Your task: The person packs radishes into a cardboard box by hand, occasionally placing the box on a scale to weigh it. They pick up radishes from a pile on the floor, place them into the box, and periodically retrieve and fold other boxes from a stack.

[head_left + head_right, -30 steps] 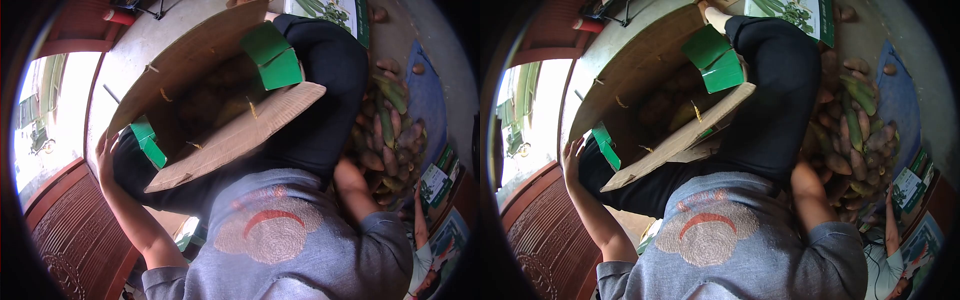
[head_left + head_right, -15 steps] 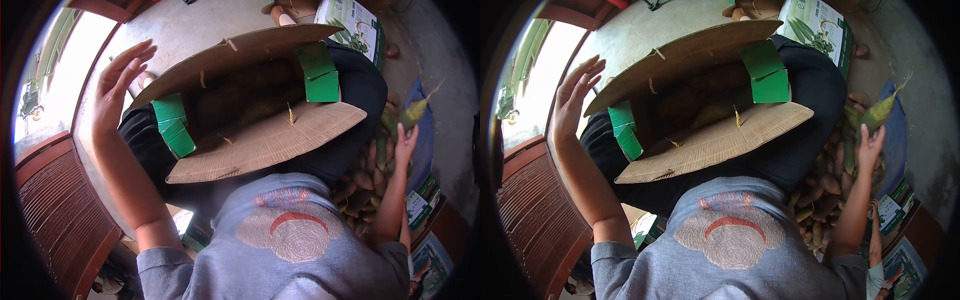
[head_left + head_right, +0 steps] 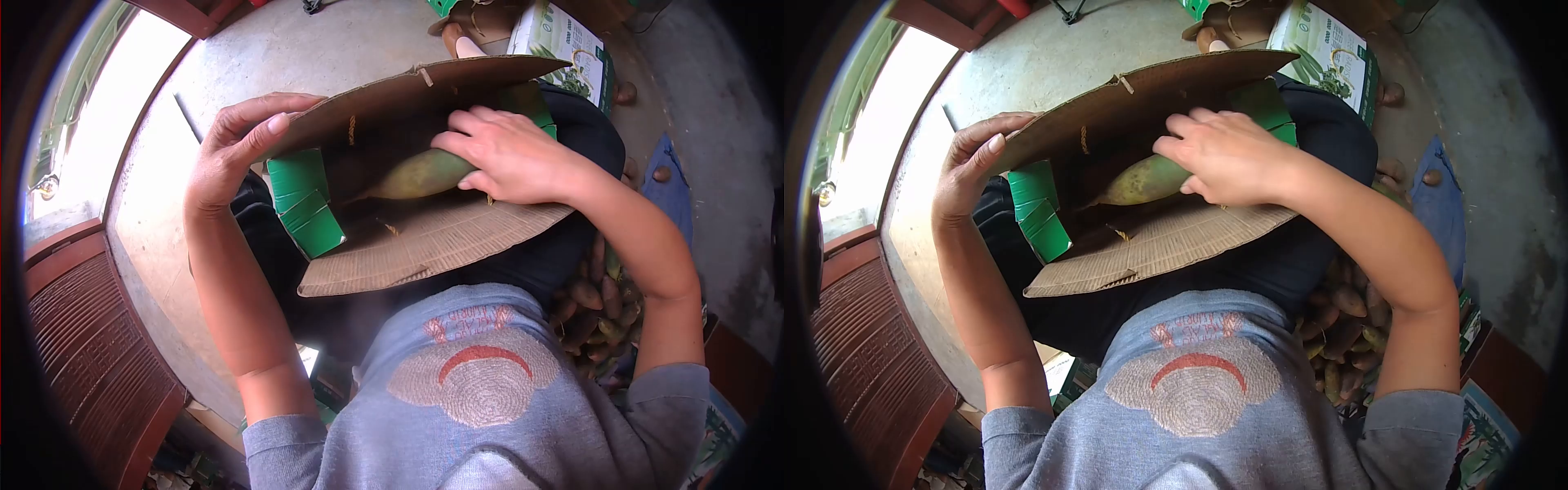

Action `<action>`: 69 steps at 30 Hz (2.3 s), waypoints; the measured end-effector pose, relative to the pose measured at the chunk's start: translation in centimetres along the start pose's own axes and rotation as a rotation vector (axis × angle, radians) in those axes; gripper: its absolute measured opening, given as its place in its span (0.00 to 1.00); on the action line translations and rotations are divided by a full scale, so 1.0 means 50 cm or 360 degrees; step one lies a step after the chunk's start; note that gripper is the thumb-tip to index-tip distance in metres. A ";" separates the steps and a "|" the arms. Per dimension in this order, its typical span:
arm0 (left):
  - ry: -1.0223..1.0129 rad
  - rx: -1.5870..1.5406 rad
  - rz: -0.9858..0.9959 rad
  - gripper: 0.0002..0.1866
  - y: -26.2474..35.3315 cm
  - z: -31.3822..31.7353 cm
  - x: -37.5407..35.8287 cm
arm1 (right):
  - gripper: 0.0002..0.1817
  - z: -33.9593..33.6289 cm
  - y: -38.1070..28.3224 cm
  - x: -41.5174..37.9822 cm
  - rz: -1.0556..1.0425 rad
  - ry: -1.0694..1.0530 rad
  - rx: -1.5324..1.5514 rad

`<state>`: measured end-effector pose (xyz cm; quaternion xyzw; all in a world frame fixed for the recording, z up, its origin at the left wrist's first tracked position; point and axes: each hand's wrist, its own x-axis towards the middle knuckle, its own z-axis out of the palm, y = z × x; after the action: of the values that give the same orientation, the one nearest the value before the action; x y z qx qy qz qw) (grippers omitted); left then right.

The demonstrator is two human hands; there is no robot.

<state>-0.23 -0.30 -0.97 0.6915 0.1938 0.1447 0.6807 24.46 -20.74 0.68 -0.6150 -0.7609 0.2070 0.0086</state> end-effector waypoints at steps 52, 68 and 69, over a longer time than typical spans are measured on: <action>0.0840 0.0067 -0.0152 0.23 -0.009 -0.075 -0.011 | 0.38 0.590 0.154 -0.813 0.2654 0.0266 0.0939; 0.0141 0.0143 0.0124 0.24 -0.016 0.001 -0.004 | 0.40 -0.138 0.037 -0.263 0.0527 0.0669 0.0205; 0.0071 0.0137 0.0153 0.25 -0.016 0.003 -0.004 | 0.39 -0.136 0.023 -0.211 0.0356 0.0552 0.0199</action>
<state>-0.38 -0.54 -1.78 0.7253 0.1816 0.1843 0.6380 29.93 -28.38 9.08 -0.7202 -0.6608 0.1445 0.1545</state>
